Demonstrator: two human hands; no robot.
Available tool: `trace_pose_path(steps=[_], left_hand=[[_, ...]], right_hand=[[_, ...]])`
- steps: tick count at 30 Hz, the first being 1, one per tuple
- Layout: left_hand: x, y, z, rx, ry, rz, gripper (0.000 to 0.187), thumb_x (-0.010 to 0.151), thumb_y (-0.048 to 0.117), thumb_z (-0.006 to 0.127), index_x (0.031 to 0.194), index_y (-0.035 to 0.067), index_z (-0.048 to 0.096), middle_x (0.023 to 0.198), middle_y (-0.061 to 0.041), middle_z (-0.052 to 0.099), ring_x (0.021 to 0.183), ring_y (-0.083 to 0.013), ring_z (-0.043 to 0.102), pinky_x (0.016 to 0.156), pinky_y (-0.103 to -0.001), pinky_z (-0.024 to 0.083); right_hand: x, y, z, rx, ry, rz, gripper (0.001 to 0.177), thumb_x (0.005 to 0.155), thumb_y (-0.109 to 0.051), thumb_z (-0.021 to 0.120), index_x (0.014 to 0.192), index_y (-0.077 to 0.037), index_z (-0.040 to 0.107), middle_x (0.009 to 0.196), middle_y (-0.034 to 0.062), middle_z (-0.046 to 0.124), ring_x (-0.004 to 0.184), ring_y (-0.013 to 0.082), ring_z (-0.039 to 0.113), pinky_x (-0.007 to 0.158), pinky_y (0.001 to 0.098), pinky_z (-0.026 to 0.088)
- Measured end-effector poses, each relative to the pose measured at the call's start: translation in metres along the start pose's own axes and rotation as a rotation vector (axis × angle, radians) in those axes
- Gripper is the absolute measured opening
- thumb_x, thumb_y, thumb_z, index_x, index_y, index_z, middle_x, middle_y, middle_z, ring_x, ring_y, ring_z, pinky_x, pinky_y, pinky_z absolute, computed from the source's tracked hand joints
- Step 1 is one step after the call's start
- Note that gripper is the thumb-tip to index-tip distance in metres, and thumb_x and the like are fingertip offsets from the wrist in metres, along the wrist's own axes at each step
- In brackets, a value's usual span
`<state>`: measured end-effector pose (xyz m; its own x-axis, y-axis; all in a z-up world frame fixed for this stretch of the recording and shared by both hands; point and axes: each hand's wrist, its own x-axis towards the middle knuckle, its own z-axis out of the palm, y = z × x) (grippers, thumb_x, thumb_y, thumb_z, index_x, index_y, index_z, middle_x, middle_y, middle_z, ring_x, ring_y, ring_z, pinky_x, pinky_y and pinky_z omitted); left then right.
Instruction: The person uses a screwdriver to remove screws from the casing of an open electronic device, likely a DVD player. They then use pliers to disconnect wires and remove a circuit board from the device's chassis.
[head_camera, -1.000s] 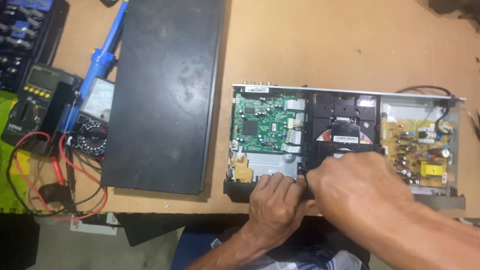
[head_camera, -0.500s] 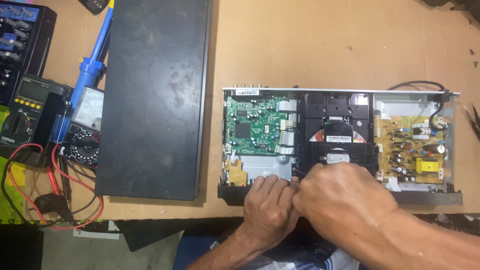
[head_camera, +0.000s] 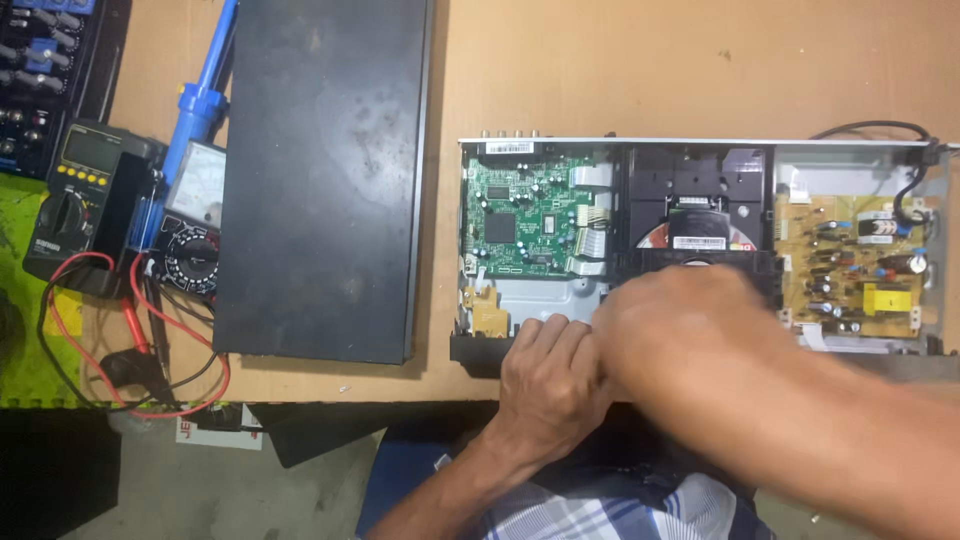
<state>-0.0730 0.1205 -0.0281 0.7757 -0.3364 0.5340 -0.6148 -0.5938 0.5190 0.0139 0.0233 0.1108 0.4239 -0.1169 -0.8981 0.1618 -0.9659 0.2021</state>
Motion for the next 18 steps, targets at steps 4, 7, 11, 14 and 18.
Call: trace_pose_path(steps=[4, 7, 11, 14, 18], left_hand=[[0.003, -0.001, 0.002, 0.007, 0.012, 0.019, 0.035, 0.105, 0.021, 0.062, 0.077, 0.004, 0.052, 0.068, -0.009, 0.045, 0.062, -0.0263, 0.039, 0.057, -0.040, 0.027], [0.002, -0.002, 0.002, -0.029, -0.001, 0.015, 0.033, 0.104, 0.011, 0.056, 0.073, 0.004, 0.048, 0.067, -0.011, 0.045, 0.061, -0.0257, 0.038, 0.056, -0.039, 0.026], [0.008, 0.000, -0.002, -0.042, 0.037, 0.017, 0.032, 0.104, 0.005, 0.055, 0.073, 0.004, 0.048, 0.065, -0.011, 0.043, 0.059, -0.0260, 0.037, 0.056, -0.040, 0.026], [0.009, -0.001, -0.003, -0.078, 0.014, 0.018, 0.032, 0.104, 0.002, 0.053, 0.073, 0.004, 0.046, 0.068, -0.013, 0.044, 0.062, -0.0303, 0.039, 0.058, -0.043, 0.028], [0.012, -0.001, -0.002, -0.036, 0.057, 0.011, 0.032, 0.100, -0.008, 0.063, 0.072, 0.002, 0.052, 0.064, -0.011, 0.046, 0.059, -0.0252, 0.041, 0.055, -0.040, 0.029]], right_hand=[[-0.004, 0.007, -0.008, -0.215, -0.020, -0.078, 0.025, 0.097, -0.035, 0.056, 0.113, -0.032, 0.076, 0.120, -0.0042, 0.072, 0.112, 0.0242, 0.070, 0.085, 0.0393, 0.057], [0.004, 0.013, 0.018, -0.292, 0.139, -0.229, 0.024, 0.087, -0.014, 0.055, 0.081, -0.023, 0.076, 0.083, -0.0063, 0.075, 0.082, 0.0246, 0.074, 0.065, 0.0416, 0.059], [0.009, 0.015, 0.029, -0.350, 0.125, -0.232, 0.031, 0.092, -0.007, 0.052, 0.076, -0.024, 0.071, 0.078, -0.0100, 0.070, 0.074, 0.0217, 0.072, 0.058, 0.0398, 0.057], [0.011, 0.016, 0.029, -0.341, 0.162, -0.198, 0.033, 0.092, -0.018, 0.050, 0.070, -0.033, 0.070, 0.075, -0.0138, 0.069, 0.075, 0.0172, 0.070, 0.059, 0.0364, 0.055], [0.011, 0.018, 0.027, -0.323, 0.118, -0.190, 0.025, 0.095, -0.018, 0.045, 0.083, -0.028, 0.065, 0.086, -0.0070, 0.066, 0.079, 0.0255, 0.071, 0.063, 0.0438, 0.058]])
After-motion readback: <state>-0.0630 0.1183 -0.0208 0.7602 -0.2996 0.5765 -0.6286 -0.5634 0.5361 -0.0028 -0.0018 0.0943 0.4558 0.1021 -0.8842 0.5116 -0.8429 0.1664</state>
